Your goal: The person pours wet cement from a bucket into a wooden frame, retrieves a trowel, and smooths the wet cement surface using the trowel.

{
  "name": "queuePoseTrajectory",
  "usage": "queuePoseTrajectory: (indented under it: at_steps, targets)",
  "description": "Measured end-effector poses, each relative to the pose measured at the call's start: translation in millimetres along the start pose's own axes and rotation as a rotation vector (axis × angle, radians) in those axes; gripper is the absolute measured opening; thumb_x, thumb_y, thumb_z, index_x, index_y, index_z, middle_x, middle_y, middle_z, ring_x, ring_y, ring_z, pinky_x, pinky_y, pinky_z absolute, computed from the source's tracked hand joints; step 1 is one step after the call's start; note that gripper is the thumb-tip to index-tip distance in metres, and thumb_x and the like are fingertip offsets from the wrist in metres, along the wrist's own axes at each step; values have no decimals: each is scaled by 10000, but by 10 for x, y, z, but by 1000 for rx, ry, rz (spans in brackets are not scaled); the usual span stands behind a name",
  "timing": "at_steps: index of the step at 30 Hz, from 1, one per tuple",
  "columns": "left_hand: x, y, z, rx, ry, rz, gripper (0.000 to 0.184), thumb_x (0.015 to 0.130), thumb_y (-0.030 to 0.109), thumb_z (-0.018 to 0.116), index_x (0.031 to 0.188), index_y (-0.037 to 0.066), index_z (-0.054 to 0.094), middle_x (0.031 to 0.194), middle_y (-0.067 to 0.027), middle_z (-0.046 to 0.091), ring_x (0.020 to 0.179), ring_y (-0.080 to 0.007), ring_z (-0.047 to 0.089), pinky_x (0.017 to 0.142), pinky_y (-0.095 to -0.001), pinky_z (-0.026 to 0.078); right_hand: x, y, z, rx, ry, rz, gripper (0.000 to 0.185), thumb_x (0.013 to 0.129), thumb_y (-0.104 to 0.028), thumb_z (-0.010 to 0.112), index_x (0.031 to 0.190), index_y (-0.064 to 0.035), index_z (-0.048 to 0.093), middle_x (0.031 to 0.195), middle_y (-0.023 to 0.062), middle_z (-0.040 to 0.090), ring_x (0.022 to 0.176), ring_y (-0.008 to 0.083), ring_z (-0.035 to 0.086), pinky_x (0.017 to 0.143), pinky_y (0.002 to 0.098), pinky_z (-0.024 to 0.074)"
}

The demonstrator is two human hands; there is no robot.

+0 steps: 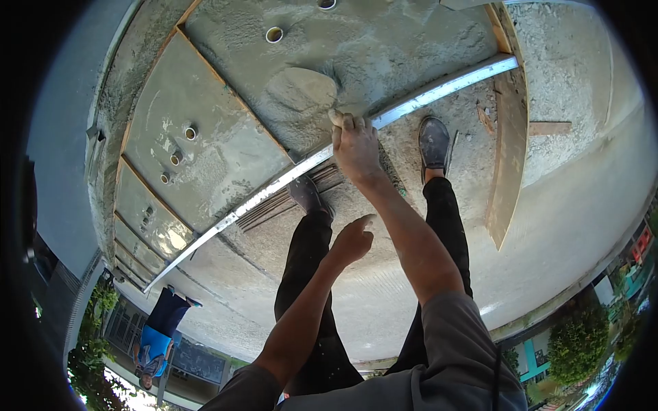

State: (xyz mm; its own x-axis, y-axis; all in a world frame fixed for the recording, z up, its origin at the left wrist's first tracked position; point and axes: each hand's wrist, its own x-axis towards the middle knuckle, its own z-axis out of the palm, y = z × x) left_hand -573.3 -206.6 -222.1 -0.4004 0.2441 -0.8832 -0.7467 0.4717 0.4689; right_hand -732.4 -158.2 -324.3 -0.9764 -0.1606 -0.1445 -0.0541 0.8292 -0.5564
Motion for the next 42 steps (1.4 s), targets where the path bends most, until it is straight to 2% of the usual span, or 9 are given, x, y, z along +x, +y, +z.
queuePoseTrajectory:
  at_steps: [7, 10, 15, 17, 26, 33, 36, 37, 42]
  targets:
    - [40, -24, 68, 51, -6, -7, 544, 854, 118, 496, 1387, 16, 540, 1331, -273, 593, 1231, -420, 570, 1066, -465, 443, 61, 744, -333, -94, 107, -83, 278, 938, -166, 537, 1031, 75, 642, 918, 262, 661, 855, 429, 633, 816, 539, 528]
    - [55, -71, 110, 50, -6, 9, 541, 854, 118, 496, 1384, 17, 543, 1324, -277, 595, 1221, -421, 577, 1060, -464, 448, 199, 932, -731, 40, 65, 165, 271, 942, -164, 529, 1008, 73, 643, 913, 253, 667, 836, 416, 644, 757, 534, 546]
    - [76, -90, 127, 65, 21, 45, 531, 854, 118, 496, 1371, 16, 556, 1291, -286, 613, 1200, -425, 591, 1044, -465, 462, 193, 867, -771, -41, 4, 20, 198, 995, -162, 531, 1138, -35, 584, 917, 200, 664, 848, 314, 665, 666, 461, 566]
    - [84, -65, 127, 68, 13, 26, 525, 852, 118, 497, 1363, 14, 563, 1274, -292, 621, 1193, -426, 597, 1039, -467, 466, 155, 572, -513, -114, 44, -257, 268, 970, -220, 555, 1115, 3, 591, 985, 213, 655, 985, 385, 627, 778, 469, 549]
    - [126, 47, 97, 53, -25, -28, 529, 852, 116, 502, 1368, 16, 562, 1269, -298, 622, 1194, -422, 603, 1037, -463, 469, 580, 913, -509, 4, 117, 99, 320, 964, -189, 502, 1033, 94, 632, 960, 288, 655, 893, 441, 637, 790, 510, 565]
    - [139, 81, 79, 87, -32, -28, 527, 859, 115, 497, 1373, 14, 557, 1275, -298, 619, 1198, -422, 601, 1037, -461, 469, 732, 1620, -1156, -121, 195, 106, 284, 974, -194, 523, 1014, 59, 647, 905, 256, 663, 810, 389, 663, 602, 429, 588]
    - [165, 82, 99, 69, -47, -42, 524, 858, 113, 497, 1369, 13, 559, 1275, -295, 620, 1201, -421, 598, 1039, -460, 466, 558, 1564, -1338, 82, 61, 124, 266, 970, -202, 543, 1053, 28, 647, 950, 257, 670, 868, 403, 658, 660, 475, 578]
    - [181, 84, 100, 79, -46, -39, 524, 856, 112, 497, 1367, 13, 559, 1275, -294, 621, 1202, -421, 597, 1039, -460, 466, 462, 1507, -1282, -56, 142, -196, 264, 955, -203, 569, 1083, 17, 640, 988, 264, 665, 936, 422, 646, 736, 513, 558]
    - [240, 46, 131, 75, -36, -39, 529, 847, 102, 497, 1366, 20, 560, 1278, -287, 623, 1208, -419, 595, 1041, -455, 462, 374, 1653, -1208, -80, 52, -54, 278, 931, -203, 578, 1084, 23, 631, 993, 263, 658, 950, 454, 632, 809, 521, 545]
